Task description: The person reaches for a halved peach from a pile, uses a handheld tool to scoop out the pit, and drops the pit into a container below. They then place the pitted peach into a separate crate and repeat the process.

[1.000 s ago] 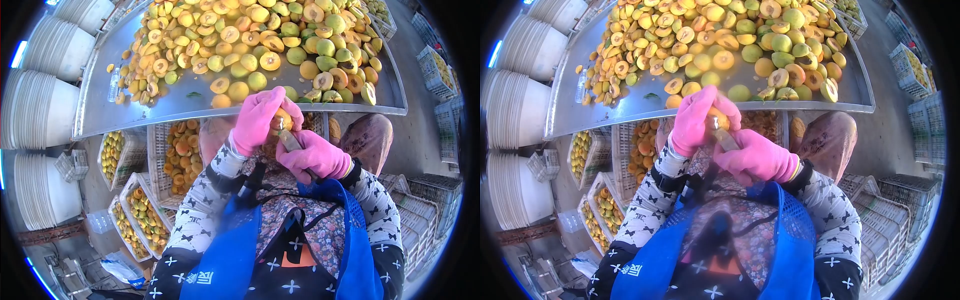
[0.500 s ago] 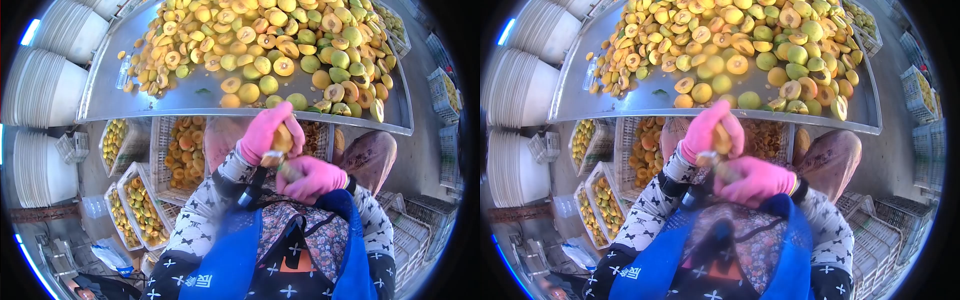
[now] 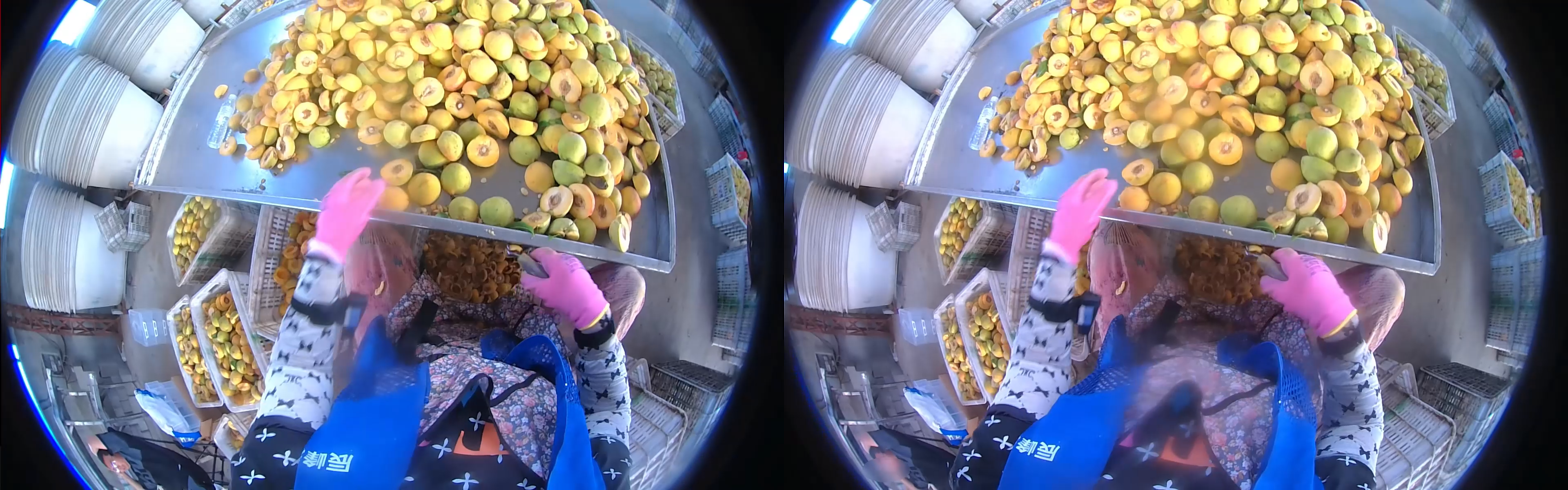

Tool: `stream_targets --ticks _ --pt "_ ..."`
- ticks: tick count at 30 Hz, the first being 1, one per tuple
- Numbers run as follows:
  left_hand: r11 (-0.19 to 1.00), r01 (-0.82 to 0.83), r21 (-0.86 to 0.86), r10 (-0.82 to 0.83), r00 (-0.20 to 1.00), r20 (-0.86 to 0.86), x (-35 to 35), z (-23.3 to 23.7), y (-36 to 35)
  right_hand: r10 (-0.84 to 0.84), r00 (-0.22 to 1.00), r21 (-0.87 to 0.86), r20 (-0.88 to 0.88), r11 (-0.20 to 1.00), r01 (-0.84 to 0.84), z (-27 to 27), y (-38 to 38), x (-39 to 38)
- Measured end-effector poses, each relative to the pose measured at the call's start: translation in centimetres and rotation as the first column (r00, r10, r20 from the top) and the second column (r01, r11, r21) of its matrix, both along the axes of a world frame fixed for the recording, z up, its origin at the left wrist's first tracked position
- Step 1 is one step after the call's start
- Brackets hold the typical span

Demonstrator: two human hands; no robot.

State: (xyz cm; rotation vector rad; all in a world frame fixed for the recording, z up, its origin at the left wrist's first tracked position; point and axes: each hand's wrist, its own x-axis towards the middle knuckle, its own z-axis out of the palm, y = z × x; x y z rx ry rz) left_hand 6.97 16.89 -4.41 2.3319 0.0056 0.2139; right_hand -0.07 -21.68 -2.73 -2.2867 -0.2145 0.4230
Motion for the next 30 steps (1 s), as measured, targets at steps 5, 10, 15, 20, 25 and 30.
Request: stream_targets --ticks 5,10,15,20,25,30 --pt "0.935 0.026 0.355 0.121 0.915 -0.384 7.2 -2.1 -3.6 0.063 0.998 0.068 -0.010 0.996 -0.062 2.7 -2.2 -1.3" --pt "0.920 0.090 -0.381 -0.146 0.982 -0.122 8.4 -7.4 -2.2 -0.032 0.999 0.151 -0.019 0.988 0.035 2.7 -0.8 -2.6" --pt "0.469 0.104 -0.877 -0.270 0.962 -0.031 1.6 3.0 -7.9 -0.262 0.964 0.417 -0.052 0.871 0.260 2.9 4.8 -0.9" --pt "0.479 0.119 -0.870 -0.293 0.956 -0.031 -3.4 4.8 -15.0 -0.210 0.917 0.764 -0.340 0.508 0.399 5.7 8.5 1.6" --pt "0.751 0.300 -0.588 -0.143 0.944 0.298 -4.7 3.8 -16.8 -0.216 0.913 0.752 -0.346 0.518 0.408 5.0 8.3 1.8" --pt "0.184 0.072 -0.980 -0.196 0.980 0.035 -3.6 4.0 -15.2 -0.070 0.705 0.056 0.706 0.997 0.043 3.5 7.4 0.0"
